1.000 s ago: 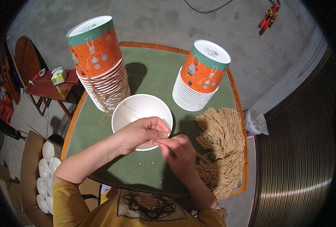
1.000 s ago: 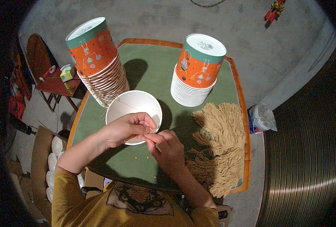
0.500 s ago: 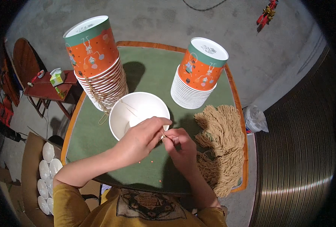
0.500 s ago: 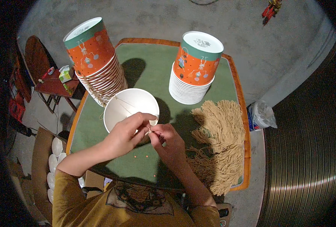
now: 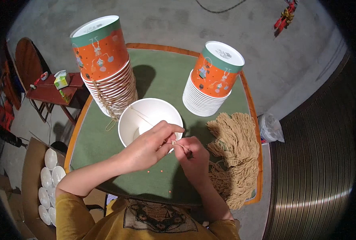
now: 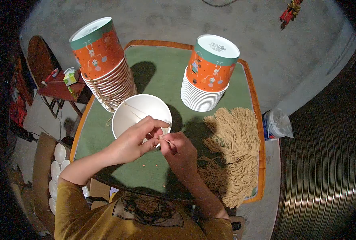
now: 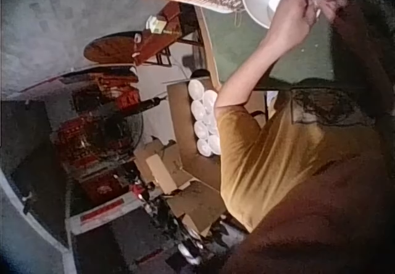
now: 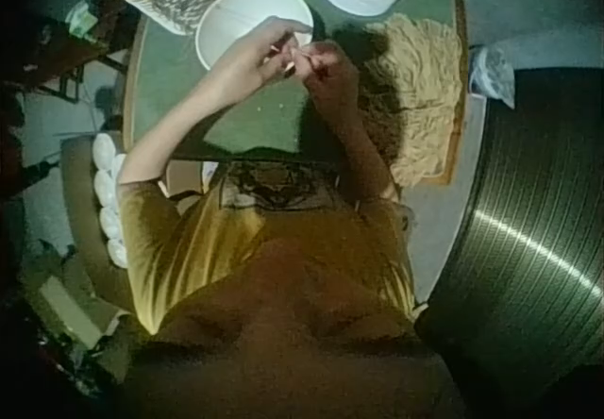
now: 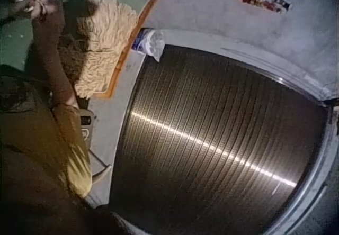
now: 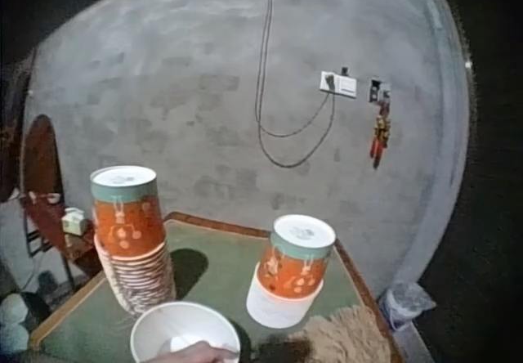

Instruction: Threading string through pre-punched holes in paper cups and organizing them into stacks.

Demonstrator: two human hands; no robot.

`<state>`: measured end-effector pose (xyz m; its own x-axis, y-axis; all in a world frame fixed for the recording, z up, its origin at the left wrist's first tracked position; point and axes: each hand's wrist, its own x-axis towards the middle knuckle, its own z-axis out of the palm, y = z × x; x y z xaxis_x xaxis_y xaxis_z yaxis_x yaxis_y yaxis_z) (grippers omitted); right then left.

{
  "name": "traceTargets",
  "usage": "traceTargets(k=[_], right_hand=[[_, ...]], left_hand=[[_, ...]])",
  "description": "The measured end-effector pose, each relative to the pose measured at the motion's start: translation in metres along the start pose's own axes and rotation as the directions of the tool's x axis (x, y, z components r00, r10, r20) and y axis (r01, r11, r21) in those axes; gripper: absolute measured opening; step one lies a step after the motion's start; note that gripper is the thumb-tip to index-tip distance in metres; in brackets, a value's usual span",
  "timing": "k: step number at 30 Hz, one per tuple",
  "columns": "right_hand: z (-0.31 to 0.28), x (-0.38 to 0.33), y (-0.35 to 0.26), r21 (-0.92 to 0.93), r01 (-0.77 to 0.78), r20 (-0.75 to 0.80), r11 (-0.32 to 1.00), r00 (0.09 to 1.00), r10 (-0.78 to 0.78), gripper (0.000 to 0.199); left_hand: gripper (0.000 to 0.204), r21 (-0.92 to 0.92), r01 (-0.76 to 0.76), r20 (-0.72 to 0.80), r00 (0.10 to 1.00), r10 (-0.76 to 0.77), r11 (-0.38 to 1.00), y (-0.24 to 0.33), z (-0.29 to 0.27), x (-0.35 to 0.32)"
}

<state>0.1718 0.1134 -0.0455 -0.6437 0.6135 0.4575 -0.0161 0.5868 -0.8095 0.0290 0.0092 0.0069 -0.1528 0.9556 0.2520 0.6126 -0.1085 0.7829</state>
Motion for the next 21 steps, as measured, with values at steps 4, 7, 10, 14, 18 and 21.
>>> traceTargets(k=[4, 7, 10, 14, 18, 21], right_hand=[[0.002, 0.000, 0.000, 0.024, -0.086, 0.018, 0.996, 0.996, 0.085, 0.012], [0.002, -0.002, 0.002, 0.022, -0.071, 0.024, 0.997, 0.997, 0.071, 0.012], [0.006, -0.003, 0.007, -0.009, 0.039, 0.010, 0.999, 0.999, -0.039, 0.015], [0.006, -0.002, 0.008, -0.072, 0.163, 0.004, 0.984, 0.987, -0.163, 0.021], [0.005, 0.000, 0.008, -0.148, 0.249, -0.006, 0.957, 0.967, -0.253, 0.024], [0.006, 0.000, 0.007, -0.218, 0.299, 0.013, 0.929, 0.953, -0.303, 0.028]], left_hand=[[0.028, 0.027, -0.012, -0.008, 1.000, 0.012, 1.000, -0.005, 0.001, -0.002], [0.018, 0.071, -0.006, -0.011, 1.000, 0.007, 0.997, -0.007, 0.002, -0.003], [0.013, 0.153, -0.043, -0.075, 0.996, 0.055, 0.987, -0.010, 0.007, -0.005], [0.011, 0.254, -0.147, -0.119, 0.976, 0.182, 0.956, -0.005, 0.008, -0.005], [0.010, 0.375, -0.131, -0.154, 0.967, 0.202, 0.917, -0.002, 0.008, -0.007], [0.009, 0.206, -0.051, -0.193, 0.977, 0.092, 0.977, -0.004, 0.010, -0.009]])
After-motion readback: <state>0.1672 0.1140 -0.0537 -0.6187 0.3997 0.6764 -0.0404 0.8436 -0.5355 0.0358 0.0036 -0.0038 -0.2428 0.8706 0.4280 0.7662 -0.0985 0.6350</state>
